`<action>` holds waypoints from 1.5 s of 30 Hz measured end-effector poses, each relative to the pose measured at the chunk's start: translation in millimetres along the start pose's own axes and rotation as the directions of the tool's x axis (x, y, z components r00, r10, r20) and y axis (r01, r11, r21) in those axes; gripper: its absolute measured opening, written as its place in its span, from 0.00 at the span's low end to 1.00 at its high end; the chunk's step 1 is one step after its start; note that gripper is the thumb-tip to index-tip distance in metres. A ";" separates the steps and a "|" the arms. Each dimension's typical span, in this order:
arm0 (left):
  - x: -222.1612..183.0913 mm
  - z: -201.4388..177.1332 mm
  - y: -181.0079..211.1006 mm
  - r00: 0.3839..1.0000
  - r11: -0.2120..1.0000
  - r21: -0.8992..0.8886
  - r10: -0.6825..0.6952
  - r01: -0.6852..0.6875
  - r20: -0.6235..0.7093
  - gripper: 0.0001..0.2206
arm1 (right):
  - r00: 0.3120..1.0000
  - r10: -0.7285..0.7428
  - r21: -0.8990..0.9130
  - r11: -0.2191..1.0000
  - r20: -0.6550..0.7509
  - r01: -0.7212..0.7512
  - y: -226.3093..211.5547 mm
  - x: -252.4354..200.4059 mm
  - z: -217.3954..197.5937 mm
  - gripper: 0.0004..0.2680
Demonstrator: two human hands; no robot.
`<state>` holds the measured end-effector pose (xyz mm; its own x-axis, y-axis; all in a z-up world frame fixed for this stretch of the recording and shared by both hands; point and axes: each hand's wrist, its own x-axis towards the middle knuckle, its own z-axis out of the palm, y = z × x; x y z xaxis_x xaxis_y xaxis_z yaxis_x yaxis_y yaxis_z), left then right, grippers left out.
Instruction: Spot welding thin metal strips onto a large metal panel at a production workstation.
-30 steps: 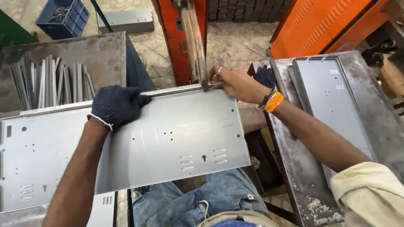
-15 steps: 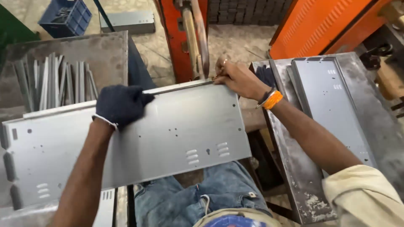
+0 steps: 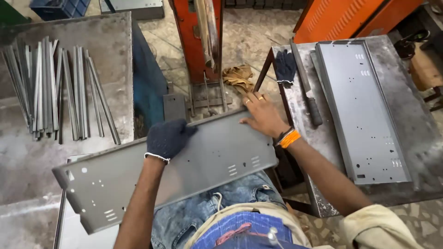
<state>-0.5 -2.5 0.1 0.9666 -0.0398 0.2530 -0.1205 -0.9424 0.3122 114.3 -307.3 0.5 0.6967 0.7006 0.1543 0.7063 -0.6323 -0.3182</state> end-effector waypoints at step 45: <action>-353.9 -88.6 -235.9 0.298 0.306 -0.018 -0.938 0.952 -0.179 0.27 | 0.933 0.357 0.163 0.918 0.051 -0.361 22.1 -18.9 111.3 0.15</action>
<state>-334.2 263.3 -82.0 0.3607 0.9311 -0.0536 0.8791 -0.3202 0.3530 102.8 -297.7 -113.6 0.8957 0.4444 -0.0173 0.3770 -0.7793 -0.5005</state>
